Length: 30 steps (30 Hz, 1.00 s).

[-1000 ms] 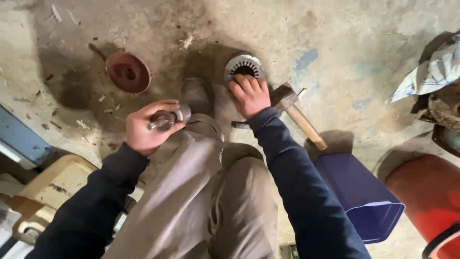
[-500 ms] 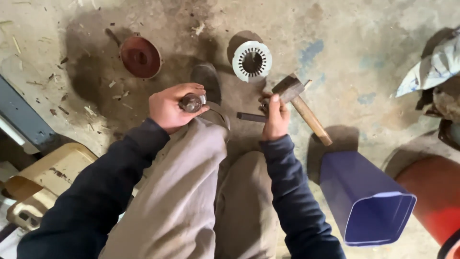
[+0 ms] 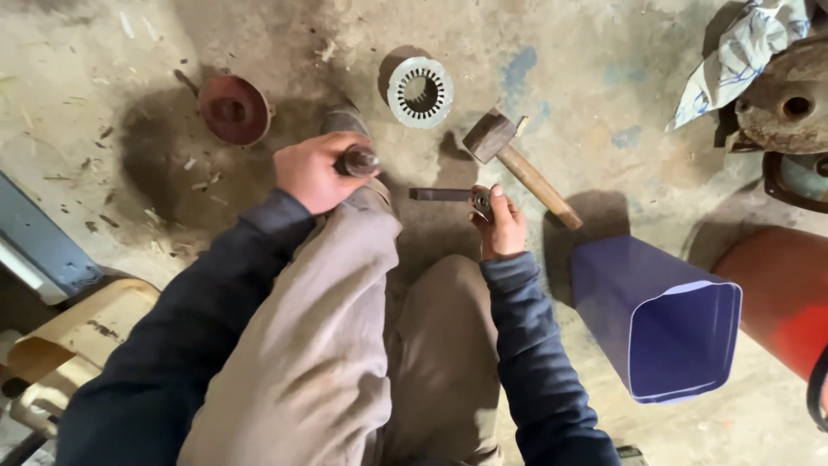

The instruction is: The person uses a hammer to strike a cylindrical metal part on the floor, then cleans the part using a bench grinder with a wire brush attachment. The person continues to hammer the part and handles other small metal components in a cluttered workshop.

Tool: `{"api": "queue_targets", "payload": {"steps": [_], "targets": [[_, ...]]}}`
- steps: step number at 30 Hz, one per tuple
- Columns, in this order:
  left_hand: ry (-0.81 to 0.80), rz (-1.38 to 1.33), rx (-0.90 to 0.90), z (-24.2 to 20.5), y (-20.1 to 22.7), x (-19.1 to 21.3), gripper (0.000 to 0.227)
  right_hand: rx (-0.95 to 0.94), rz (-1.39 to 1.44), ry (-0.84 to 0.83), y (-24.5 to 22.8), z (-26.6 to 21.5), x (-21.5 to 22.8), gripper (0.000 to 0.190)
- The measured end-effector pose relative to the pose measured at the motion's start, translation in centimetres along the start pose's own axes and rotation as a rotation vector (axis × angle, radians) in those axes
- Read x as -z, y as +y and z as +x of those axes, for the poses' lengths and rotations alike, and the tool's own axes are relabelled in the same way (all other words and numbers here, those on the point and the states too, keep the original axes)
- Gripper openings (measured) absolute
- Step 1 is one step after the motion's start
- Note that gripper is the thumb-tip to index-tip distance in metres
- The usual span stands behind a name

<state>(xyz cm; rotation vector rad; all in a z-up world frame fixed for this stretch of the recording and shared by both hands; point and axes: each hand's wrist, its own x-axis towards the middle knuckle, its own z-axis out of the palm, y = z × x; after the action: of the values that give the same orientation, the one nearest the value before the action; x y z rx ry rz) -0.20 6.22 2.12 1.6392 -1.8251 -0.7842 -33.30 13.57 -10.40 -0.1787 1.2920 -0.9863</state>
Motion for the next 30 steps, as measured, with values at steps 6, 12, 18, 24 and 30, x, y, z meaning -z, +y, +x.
{"api": "queue_targets", "payload": {"steps": [6, 12, 18, 24, 30], "targets": [[-0.053, 0.114, -0.055, 0.3, 0.7, -1.3, 0.024, 0.122, -0.140, -0.158, 0.4, -1.4, 2.7, 0.025], [-0.038, 0.118, -0.074, 0.0, 0.6, -2.1, 0.021, 0.014, 0.032, 0.075, 0.8, -3.3, 5.3, 0.023], [-0.095, 0.116, -0.074, 0.1, -0.5, -3.0, 0.022, 0.118, -0.044, -0.001, 6.0, -2.0, 11.8, 0.025], [-0.063, 0.017, -0.209, 1.1, -1.4, -5.8, 0.031, 0.278, -0.650, 0.299, 6.6, 0.0, 13.6, 0.024], [-0.365, -0.067, -0.112, 1.8, 0.8, -5.2, 0.022, 0.498, -0.743, 0.278, 1.6, -3.0, 5.9, 0.018]]}}
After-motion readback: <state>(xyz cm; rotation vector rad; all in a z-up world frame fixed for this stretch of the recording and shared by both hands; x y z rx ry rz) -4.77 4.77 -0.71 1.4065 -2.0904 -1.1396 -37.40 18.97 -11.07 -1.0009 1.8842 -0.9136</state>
